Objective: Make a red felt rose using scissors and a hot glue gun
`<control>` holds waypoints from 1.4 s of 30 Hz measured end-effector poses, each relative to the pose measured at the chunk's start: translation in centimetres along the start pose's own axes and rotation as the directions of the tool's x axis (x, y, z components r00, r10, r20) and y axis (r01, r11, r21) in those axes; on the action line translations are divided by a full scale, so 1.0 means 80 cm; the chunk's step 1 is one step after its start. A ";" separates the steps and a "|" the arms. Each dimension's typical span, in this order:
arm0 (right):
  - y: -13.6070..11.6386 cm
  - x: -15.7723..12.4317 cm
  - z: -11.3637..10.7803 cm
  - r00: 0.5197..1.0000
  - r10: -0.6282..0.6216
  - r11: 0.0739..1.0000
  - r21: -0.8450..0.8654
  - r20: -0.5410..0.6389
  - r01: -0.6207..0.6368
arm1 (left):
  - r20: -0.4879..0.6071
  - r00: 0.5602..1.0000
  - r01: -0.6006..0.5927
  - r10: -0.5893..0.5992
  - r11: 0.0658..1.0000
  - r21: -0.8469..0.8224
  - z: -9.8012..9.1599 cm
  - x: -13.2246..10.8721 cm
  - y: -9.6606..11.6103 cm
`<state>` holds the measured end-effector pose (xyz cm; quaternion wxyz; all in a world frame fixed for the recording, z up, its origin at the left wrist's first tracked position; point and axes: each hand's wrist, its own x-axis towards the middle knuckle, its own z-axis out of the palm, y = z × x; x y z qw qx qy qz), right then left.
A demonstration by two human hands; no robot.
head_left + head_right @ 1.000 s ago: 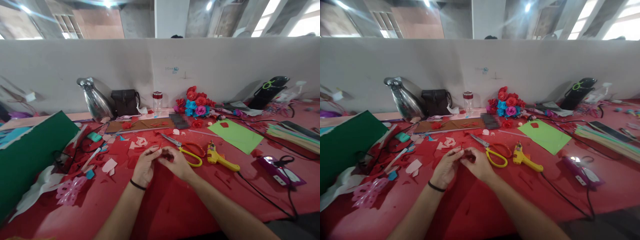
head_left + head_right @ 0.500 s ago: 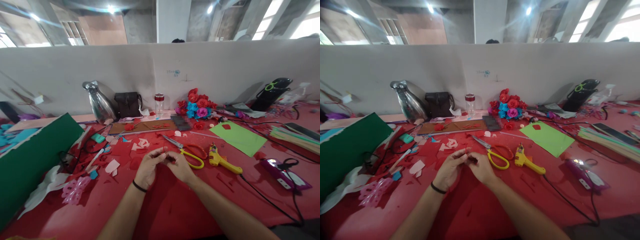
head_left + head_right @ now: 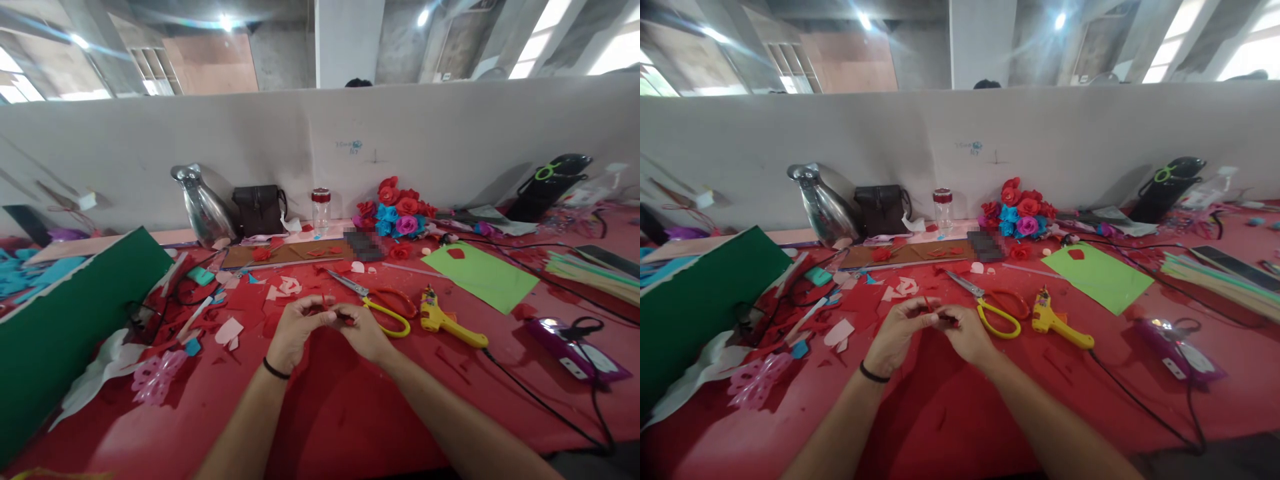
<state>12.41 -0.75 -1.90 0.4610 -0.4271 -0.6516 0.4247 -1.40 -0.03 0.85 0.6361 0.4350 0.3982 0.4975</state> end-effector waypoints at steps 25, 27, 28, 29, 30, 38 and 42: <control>0.003 -0.001 0.005 0.999 -0.002 0.995 0.100 0.045 -0.002 | 0.054 0.998 0.013 -0.013 1.000 0.001 -0.008 0.001 0.005; 0.002 -0.001 0.006 0.999 -0.013 0.995 0.096 0.048 0.008 | 0.028 1.000 0.009 -0.008 1.000 -0.029 -0.007 0.002 0.004; 0.002 -0.001 0.006 0.999 -0.011 0.996 0.087 0.047 0.007 | 0.016 1.000 0.009 -0.008 0.999 -0.041 -0.006 0.002 0.003; 0.003 -0.002 0.006 0.999 -0.006 0.997 0.076 0.047 0.003 | 0.006 1.000 0.009 -0.009 0.999 -0.048 -0.006 0.002 0.003; 0.003 -0.002 0.007 0.999 -0.001 0.998 0.066 0.048 -0.002 | -0.003 1.000 0.010 -0.010 0.999 -0.049 -0.006 0.002 0.002; 0.006 -0.002 0.006 0.999 0.029 0.998 0.062 0.034 -0.031 | 0.015 0.998 0.058 -0.058 0.998 -0.010 -0.007 0.000 0.006; 0.004 -0.001 0.006 0.999 -0.002 0.996 0.090 0.034 -0.002 | 0.068 0.997 0.030 -0.031 0.999 0.022 -0.008 0.000 0.009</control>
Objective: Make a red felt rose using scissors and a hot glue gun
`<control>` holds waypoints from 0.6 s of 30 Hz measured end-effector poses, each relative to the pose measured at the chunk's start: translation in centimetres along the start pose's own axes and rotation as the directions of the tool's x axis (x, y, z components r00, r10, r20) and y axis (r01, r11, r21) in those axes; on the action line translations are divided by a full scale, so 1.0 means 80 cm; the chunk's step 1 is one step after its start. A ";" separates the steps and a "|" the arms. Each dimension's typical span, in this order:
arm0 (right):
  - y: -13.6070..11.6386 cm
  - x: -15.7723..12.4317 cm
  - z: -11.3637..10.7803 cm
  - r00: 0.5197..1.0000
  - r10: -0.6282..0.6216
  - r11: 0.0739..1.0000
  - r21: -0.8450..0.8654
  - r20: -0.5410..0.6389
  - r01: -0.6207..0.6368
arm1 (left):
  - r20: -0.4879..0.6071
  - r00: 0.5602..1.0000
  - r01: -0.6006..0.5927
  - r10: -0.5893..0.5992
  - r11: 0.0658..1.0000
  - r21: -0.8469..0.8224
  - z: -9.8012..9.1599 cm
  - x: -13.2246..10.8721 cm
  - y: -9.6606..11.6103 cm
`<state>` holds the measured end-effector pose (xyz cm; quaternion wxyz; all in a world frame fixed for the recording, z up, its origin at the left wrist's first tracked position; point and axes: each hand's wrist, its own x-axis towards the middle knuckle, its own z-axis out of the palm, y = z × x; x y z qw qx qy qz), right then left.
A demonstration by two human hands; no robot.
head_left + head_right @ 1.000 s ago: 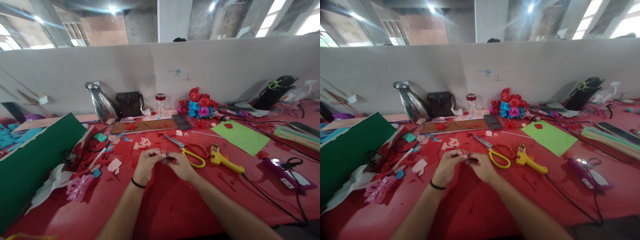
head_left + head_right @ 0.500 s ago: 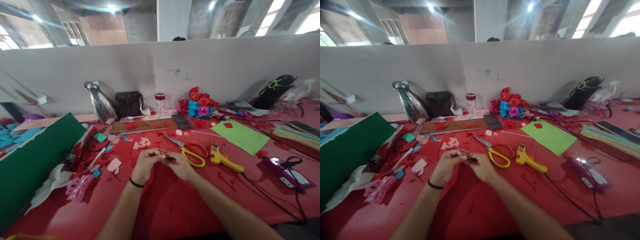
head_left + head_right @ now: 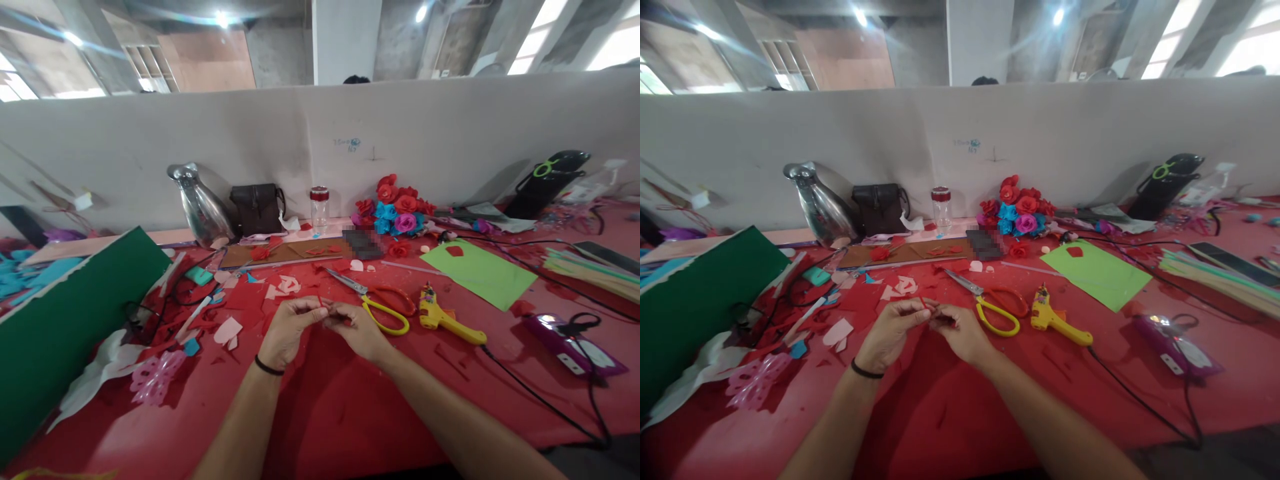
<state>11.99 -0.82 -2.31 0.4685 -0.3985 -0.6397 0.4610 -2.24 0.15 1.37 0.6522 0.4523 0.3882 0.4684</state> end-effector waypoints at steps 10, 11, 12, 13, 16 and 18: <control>0.005 -0.002 0.004 1.000 0.029 0.999 -0.020 0.012 -0.029 | -0.130 0.991 -0.030 0.026 0.999 -0.028 0.003 0.004 -0.011; 0.005 -0.002 0.004 0.999 0.032 0.999 -0.018 0.010 -0.032 | -0.138 0.990 -0.026 0.021 0.999 -0.031 0.003 0.004 -0.012; 0.006 -0.002 0.005 0.999 0.034 0.999 -0.012 0.009 -0.034 | -0.147 0.989 -0.021 0.015 0.999 -0.035 0.004 0.004 -0.012; 0.006 -0.002 0.005 0.999 0.036 0.999 -0.005 0.008 -0.036 | -0.154 0.988 -0.014 0.008 0.999 -0.043 0.004 0.004 -0.012; 0.005 -0.001 0.004 0.999 0.034 0.999 0.019 0.000 -0.034 | -0.134 0.991 0.015 -0.025 0.997 -0.074 0.003 0.004 -0.012; 0.004 -0.001 0.003 1.000 0.029 0.999 0.020 -0.009 -0.029 | -0.095 0.995 0.016 -0.023 0.997 -0.070 0.003 0.004 -0.011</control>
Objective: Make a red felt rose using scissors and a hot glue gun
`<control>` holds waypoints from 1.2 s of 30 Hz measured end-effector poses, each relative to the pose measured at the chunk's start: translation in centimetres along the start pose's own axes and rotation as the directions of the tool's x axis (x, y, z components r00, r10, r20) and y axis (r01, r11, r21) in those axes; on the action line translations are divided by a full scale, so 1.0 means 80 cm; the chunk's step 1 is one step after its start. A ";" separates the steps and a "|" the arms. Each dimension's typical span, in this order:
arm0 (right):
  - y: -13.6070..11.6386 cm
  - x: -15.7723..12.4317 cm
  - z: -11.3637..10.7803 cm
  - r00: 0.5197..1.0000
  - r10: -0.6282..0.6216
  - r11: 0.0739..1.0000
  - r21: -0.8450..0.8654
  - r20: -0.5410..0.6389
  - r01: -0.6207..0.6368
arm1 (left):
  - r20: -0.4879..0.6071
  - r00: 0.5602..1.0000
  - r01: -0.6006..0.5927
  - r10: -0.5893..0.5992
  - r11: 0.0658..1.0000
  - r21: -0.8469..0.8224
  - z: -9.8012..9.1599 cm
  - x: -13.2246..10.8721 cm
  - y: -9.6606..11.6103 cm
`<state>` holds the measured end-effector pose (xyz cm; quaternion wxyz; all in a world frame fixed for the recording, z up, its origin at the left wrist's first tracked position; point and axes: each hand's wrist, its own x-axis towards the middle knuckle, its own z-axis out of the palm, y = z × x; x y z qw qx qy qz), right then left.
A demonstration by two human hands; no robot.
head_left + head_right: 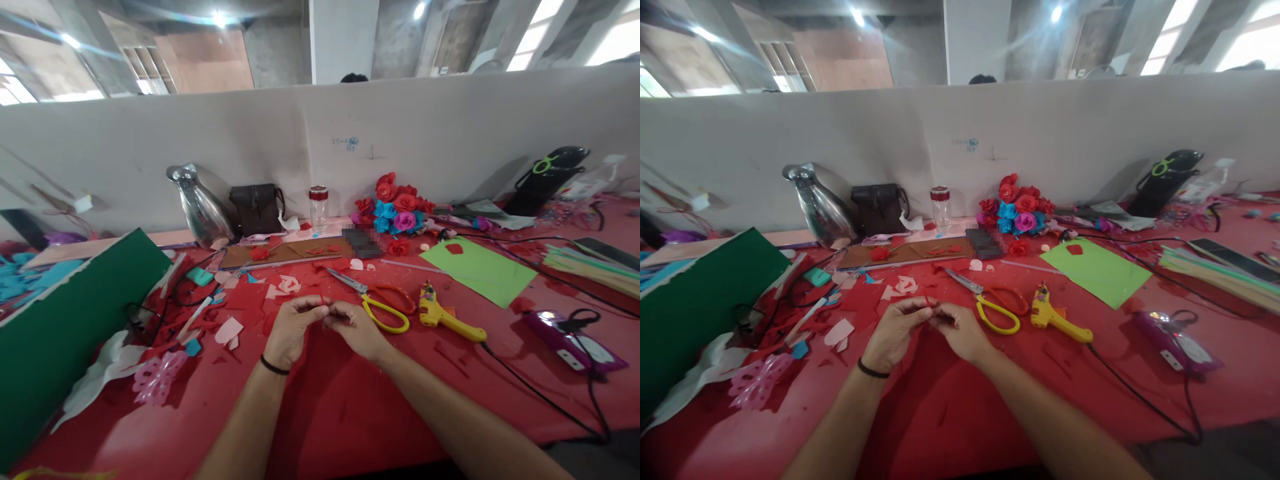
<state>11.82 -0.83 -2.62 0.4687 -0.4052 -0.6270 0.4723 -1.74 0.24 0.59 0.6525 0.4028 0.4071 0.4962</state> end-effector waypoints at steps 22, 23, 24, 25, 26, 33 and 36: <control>-0.039 -0.013 -0.006 0.979 -0.034 0.948 0.304 -0.203 0.096 | 0.094 0.838 -0.477 0.537 0.640 0.602 -0.001 0.000 -0.004; -0.039 -0.012 -0.007 0.979 -0.028 0.944 0.316 -0.204 0.092 | 0.114 0.827 -0.492 0.550 0.612 0.619 -0.001 0.000 -0.005; -0.039 -0.011 -0.007 0.978 -0.024 0.942 0.324 -0.205 0.091 | 0.131 0.816 -0.503 0.562 0.581 0.640 -0.002 0.000 -0.005; -0.039 -0.011 -0.008 0.978 -0.021 0.941 0.328 -0.207 0.089 | 0.144 0.806 -0.509 0.574 0.549 0.663 -0.002 0.000 -0.006; -0.039 -0.011 -0.009 0.978 -0.019 0.941 0.328 -0.208 0.088 | 0.150 0.796 -0.511 0.586 0.520 0.684 -0.003 0.000 -0.007; -0.039 -0.010 -0.009 0.972 -0.012 0.942 0.324 -0.233 0.089 | 0.139 0.793 -0.492 0.593 0.489 0.720 -0.005 0.001 -0.010; -0.038 -0.008 -0.010 0.967 -0.006 0.941 0.325 -0.254 0.091 | 0.112 0.807 -0.486 0.580 0.543 0.685 -0.004 0.001 -0.008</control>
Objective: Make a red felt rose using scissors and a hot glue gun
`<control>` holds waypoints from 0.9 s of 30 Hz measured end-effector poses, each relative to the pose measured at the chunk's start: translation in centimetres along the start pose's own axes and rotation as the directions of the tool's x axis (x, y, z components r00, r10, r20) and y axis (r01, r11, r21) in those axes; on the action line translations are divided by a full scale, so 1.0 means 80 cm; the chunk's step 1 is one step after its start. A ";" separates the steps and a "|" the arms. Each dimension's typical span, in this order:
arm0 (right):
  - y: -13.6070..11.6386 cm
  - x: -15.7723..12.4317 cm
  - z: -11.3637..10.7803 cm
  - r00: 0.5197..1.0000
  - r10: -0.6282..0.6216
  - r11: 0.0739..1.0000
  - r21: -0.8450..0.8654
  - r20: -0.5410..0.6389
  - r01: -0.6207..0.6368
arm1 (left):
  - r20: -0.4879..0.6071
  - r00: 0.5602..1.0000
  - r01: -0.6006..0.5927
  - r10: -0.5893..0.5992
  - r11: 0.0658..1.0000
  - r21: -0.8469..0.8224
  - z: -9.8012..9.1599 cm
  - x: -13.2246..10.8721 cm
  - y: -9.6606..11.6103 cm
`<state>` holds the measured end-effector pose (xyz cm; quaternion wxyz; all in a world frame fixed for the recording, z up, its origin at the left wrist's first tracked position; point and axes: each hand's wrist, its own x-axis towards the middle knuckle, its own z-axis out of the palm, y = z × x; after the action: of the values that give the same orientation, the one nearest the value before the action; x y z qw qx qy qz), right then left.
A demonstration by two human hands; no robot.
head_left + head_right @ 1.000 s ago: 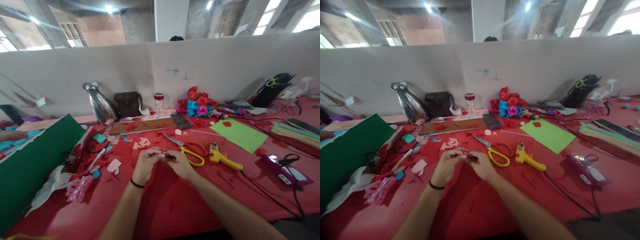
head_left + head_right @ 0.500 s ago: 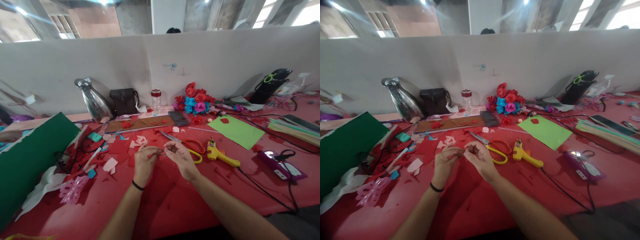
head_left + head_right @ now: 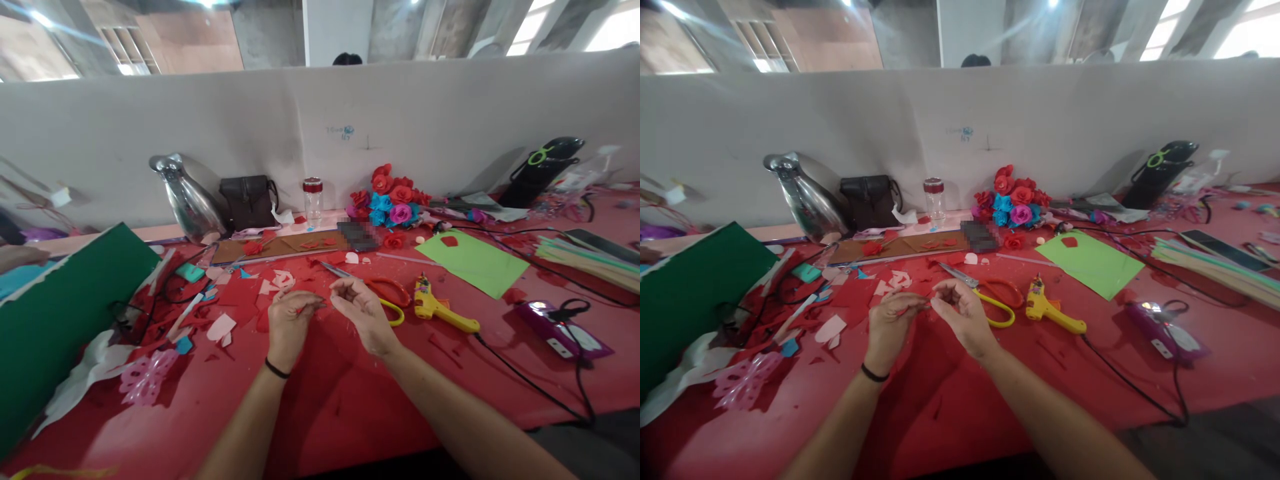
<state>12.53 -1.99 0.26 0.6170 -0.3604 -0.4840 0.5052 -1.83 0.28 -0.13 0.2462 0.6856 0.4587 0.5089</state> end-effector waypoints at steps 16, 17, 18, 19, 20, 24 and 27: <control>0.026 0.004 -0.001 0.981 0.094 0.893 -0.450 0.169 -0.008 | 0.114 0.832 0.449 -0.543 0.537 -0.715 0.005 0.005 0.006; 0.027 0.004 -0.001 0.981 0.094 0.897 -0.442 0.168 -0.011 | 0.119 0.824 0.457 -0.554 0.524 -0.719 0.004 0.005 0.006; 0.027 0.004 -0.001 0.982 0.093 0.901 -0.433 0.166 -0.012 | 0.133 0.816 0.471 -0.563 0.512 -0.718 0.004 0.005 0.007; 0.028 0.005 -0.001 0.982 0.091 0.908 -0.419 0.166 -0.013 | 0.163 0.807 0.495 -0.567 0.500 -0.711 0.003 0.005 0.007; 0.029 0.005 -0.001 0.982 0.088 0.916 -0.401 0.165 -0.015 | 0.208 0.797 0.529 -0.567 0.490 -0.693 0.003 0.005 0.007; 0.033 0.007 -0.003 0.986 0.087 0.941 -0.337 0.140 -0.035 | 0.355 0.766 0.628 -0.535 0.508 -0.590 0.003 0.003 0.005; 0.035 0.007 -0.004 0.985 0.081 0.939 -0.343 0.150 -0.025 | 0.326 0.784 0.603 -0.529 0.521 -0.604 0.004 0.002 0.001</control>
<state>12.07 -0.78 -2.30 0.4902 -0.4322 -0.6024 0.4583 -1.50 0.44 -0.10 0.6537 0.3833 0.4236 0.4963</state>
